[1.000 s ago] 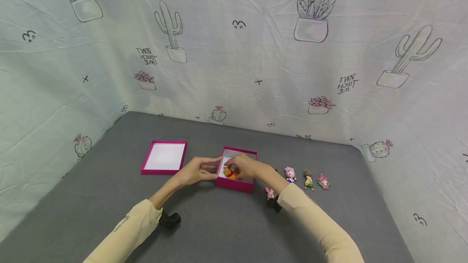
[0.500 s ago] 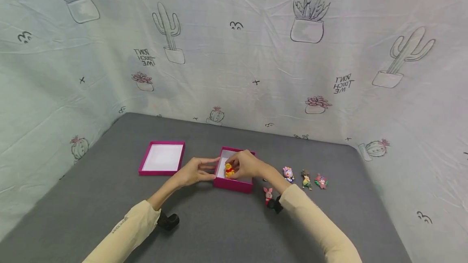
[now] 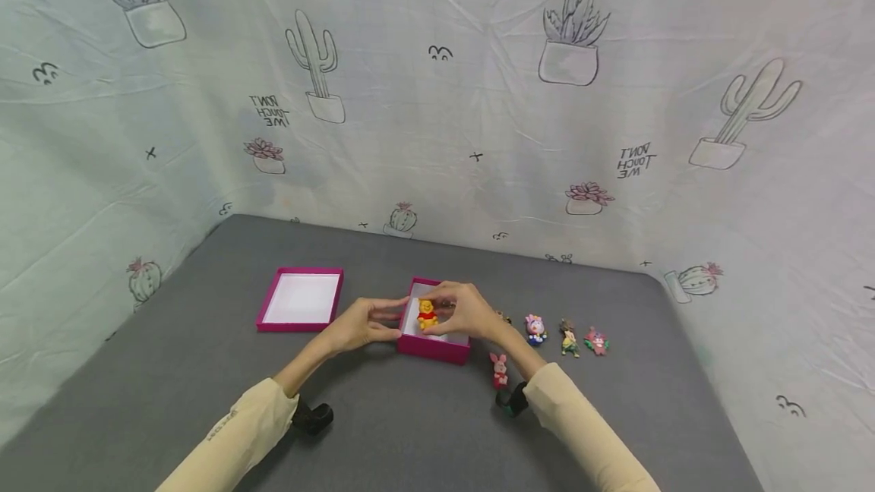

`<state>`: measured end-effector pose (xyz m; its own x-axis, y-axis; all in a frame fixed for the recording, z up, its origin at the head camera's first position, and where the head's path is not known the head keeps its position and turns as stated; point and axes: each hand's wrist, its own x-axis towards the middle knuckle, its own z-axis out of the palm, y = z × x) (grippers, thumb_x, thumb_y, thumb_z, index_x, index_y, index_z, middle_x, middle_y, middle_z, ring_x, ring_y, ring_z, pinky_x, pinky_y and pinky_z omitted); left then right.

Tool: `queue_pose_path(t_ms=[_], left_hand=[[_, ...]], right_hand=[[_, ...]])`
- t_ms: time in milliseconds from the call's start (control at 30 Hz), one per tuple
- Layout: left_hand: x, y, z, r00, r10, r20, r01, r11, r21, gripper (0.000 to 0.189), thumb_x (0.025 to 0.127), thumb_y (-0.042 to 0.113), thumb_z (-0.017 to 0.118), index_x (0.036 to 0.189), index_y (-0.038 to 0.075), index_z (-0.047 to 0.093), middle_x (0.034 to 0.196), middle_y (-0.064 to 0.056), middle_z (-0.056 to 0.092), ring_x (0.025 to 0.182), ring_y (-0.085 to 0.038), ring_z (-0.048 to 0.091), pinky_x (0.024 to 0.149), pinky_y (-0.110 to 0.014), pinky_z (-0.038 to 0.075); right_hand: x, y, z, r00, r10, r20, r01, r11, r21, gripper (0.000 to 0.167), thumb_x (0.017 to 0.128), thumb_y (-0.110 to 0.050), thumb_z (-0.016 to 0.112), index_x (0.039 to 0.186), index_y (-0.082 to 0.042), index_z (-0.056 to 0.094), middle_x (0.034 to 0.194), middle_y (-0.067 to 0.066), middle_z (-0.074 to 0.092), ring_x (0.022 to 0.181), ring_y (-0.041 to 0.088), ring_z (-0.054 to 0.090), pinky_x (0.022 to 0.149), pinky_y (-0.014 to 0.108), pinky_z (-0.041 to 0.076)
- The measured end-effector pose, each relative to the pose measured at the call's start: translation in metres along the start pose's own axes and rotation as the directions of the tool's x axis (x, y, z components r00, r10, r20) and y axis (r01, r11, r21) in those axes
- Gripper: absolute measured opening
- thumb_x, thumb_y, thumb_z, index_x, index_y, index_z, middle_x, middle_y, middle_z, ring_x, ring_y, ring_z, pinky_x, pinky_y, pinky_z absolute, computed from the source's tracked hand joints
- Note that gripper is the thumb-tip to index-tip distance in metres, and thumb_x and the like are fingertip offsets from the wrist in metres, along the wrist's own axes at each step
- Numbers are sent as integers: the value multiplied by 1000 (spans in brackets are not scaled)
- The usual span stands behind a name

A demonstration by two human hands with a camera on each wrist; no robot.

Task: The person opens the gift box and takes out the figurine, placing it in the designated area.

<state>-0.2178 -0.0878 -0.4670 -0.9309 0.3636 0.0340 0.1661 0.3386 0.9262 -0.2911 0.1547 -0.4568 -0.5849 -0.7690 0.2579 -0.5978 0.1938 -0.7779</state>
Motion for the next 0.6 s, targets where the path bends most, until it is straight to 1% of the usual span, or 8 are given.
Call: queue_pose_path(t_ms=[133,200,267,367,600], left_hand=[[0,-2,0,1000,15,4,-14,1000,-4,59,84,2,73,138,-2,49,136,-25,49,116,-39,56,82,-39,55],[0,-3,0,1000,11,4,-10,1000,-10,59,84,1,73,138,-1,49,136,-25,50,116,-39,56,82,-39,55],[0,-3,0,1000,11,6,-11,1000,-16,59,84,1,72,138,-1,49,136,-25,50,116,-38,57,82,-38,55],[0,-4,1,1000,8,8,-8,1000,-30,59,84,1,72,138,0,49,137,-24,49,116,-38,57,83,-38,55],[1,-3,1,1000,20,13,-20,999,-32,59,85,2,71,139,-2,47,136,-27,49,116,-40,56,83,-40,54]], right_hand=[[-7,-17,2,999,-12,-48,14,999,40,49,71,1,83,116,9,65,110,20,62,96,32,62,80,46,54],[-10,-28,2,998,-13,-63,17,998,54,48,71,3,82,115,11,64,110,22,62,96,34,62,80,48,53],[-14,-38,1,997,-10,-77,15,998,59,47,71,4,82,114,12,64,110,22,63,97,34,62,80,47,54],[-18,-48,1,995,2,-103,4,998,57,46,71,4,82,113,11,65,110,20,64,99,32,62,79,44,54],[-29,-61,1,982,49,-180,-37,997,72,47,71,3,82,115,8,66,112,21,63,95,30,61,78,48,54]])
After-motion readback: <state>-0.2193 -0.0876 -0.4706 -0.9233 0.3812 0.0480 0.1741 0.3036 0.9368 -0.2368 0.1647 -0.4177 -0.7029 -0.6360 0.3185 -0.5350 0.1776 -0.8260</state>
